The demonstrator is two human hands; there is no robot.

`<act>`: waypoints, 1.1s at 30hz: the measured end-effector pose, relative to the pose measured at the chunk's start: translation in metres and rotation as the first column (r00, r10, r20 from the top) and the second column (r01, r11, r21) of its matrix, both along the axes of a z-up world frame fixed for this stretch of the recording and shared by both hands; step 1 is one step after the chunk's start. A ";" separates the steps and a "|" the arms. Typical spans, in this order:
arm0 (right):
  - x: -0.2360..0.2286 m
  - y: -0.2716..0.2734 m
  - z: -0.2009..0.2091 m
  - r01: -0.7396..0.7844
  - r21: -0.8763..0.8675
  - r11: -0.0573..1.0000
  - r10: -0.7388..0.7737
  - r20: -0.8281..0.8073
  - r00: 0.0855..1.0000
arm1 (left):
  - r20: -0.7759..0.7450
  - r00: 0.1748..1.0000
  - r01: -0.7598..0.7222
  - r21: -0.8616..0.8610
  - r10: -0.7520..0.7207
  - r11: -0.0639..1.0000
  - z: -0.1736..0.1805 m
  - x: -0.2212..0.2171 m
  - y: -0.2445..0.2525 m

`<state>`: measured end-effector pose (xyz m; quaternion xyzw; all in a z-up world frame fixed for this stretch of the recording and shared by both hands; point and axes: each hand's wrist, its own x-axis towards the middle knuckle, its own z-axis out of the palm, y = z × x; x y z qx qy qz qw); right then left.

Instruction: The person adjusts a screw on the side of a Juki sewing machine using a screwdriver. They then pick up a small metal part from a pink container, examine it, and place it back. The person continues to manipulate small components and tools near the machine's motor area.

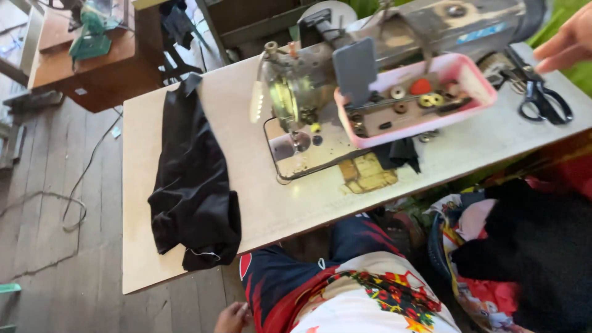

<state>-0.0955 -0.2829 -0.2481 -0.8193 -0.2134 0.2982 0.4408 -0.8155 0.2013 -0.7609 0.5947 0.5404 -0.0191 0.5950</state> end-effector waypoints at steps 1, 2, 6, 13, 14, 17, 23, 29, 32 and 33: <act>-0.052 0.018 -0.002 0.230 -0.006 0.973 -0.223 0.233 0.947 | -0.217 0.939 0.284 0.062 -0.265 0.957 0.065 0.022 0.000; -0.112 0.046 -0.003 0.427 0.049 0.903 -0.401 0.453 0.797 | -0.434 0.773 0.538 0.062 -0.463 0.840 0.142 0.032 -0.011; -0.199 0.028 -0.015 -0.009 0.376 0.927 -0.210 0.537 0.817 | -0.153 0.770 0.635 0.279 -0.619 0.721 0.290 0.104 -0.058; -0.210 0.016 -0.045 -0.042 0.477 0.878 -0.177 0.404 0.898 | 0.242 0.218 0.501 0.803 -0.946 0.321 0.494 0.222 -0.127; -0.211 0.012 -0.052 0.004 0.492 0.871 -0.207 0.360 0.910 | 0.270 0.160 0.407 0.858 -0.950 0.312 0.513 0.237 -0.130; -0.239 0.026 -0.035 0.047 0.468 0.883 -0.232 0.347 0.909 | 0.205 0.150 0.206 0.950 -0.967 0.234 0.544 0.275 -0.160; -0.253 0.056 -0.021 -0.274 0.354 0.894 0.085 0.468 0.880 | 0.042 -0.063 0.027 0.999 -0.997 0.040 0.531 0.334 -0.213; -0.252 0.064 -0.033 -0.402 0.223 0.888 0.228 0.545 0.806 | -0.264 0.170 -0.181 0.939 -0.949 -0.293 0.514 0.357 -0.205; -0.253 0.078 -0.016 -0.489 0.163 0.857 0.329 0.559 0.761 | -0.085 0.016 -0.201 0.976 -0.996 -0.087 0.515 0.370 -0.195; -0.249 0.079 -0.017 -0.483 0.155 0.861 0.328 0.557 0.763 | -0.078 0.009 -0.202 0.976 -0.997 -0.078 0.513 0.372 -0.192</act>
